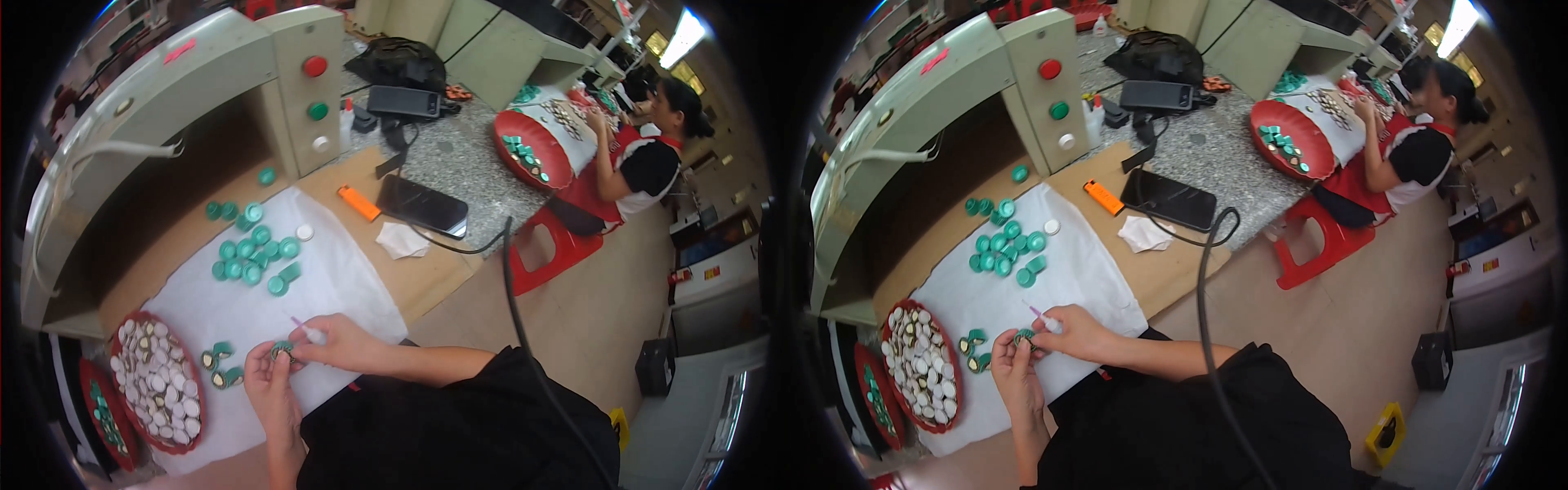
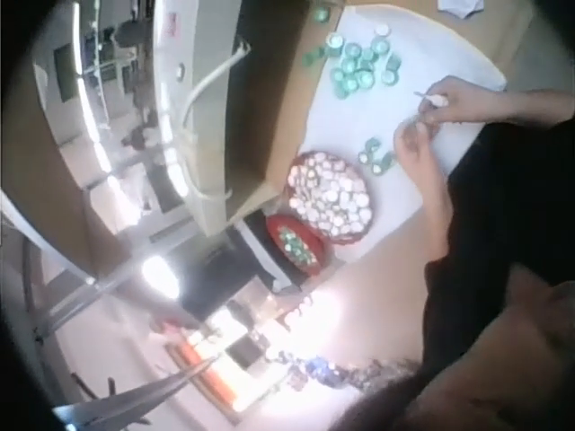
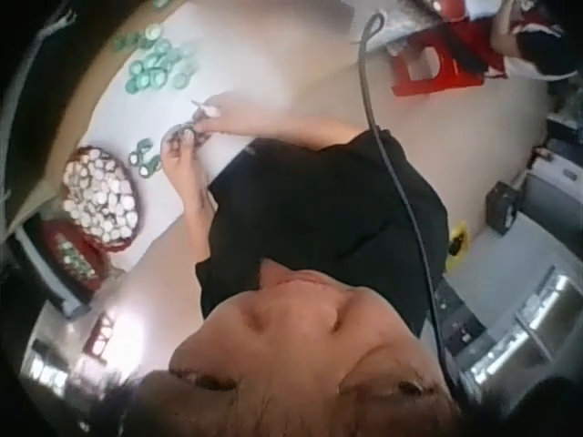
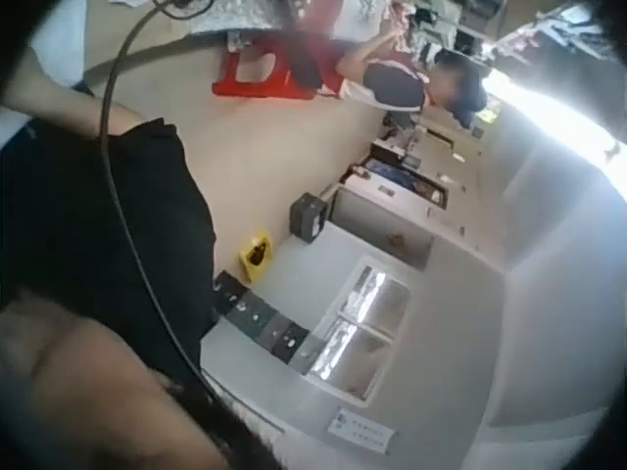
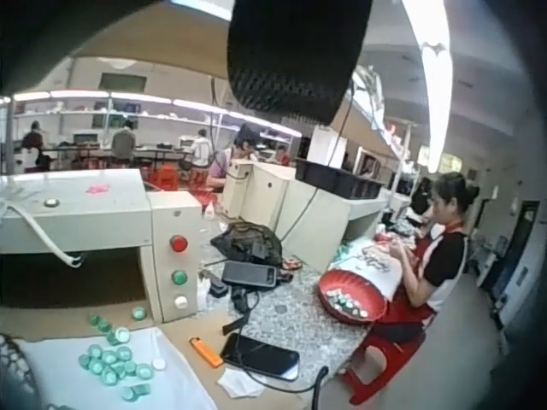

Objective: Assembling decorative bottle caps by applying glue and inserting metal heart-shaped pieces into plastic caps.

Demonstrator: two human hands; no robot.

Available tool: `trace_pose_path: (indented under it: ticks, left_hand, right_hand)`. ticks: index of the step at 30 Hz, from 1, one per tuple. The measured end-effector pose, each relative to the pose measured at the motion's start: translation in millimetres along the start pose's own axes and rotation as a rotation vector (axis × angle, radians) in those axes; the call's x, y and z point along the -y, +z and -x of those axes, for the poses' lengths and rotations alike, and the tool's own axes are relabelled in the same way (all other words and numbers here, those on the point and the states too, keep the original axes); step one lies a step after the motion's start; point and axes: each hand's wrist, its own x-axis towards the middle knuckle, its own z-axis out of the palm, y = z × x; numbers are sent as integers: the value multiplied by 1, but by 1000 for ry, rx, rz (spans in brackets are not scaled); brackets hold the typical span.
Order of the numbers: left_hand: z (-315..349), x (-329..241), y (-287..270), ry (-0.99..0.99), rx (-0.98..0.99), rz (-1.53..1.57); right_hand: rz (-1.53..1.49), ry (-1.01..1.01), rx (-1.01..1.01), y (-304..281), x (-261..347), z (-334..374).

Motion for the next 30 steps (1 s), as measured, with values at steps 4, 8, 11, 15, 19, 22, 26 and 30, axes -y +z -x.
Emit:
trace_pose_path:
  ticks: [4,8,11,15,19,22,26,30]
  left_hand:
    - [-2,0,14,-29,6,148]
    - [-5,3,9,-73,9,48]
    - [-1,-1,0,-89,-14,-22]
    - [-16,-12,-4,551,-39,-1060]
    - [-22,-20,-22,750,13,-1528]
    - [-25,-24,-38,729,-67,-1624]
    - [-28,-29,-49,666,-126,-1654]
    - [-40,-31,-19,763,-71,-1514]
  right_hand:
    - [37,-63,-59,-4,-1,5]
    - [181,-76,-11,-3,-3,-1]
    - [330,-75,87,1,1,-2]
    - [-26,191,-50,-14,21,6]
    - [-254,184,-33,-23,18,3]
    - [-348,163,-28,-29,23,5]
    - [-268,167,8,-39,31,7]
    - [-287,174,-38,-46,31,5]
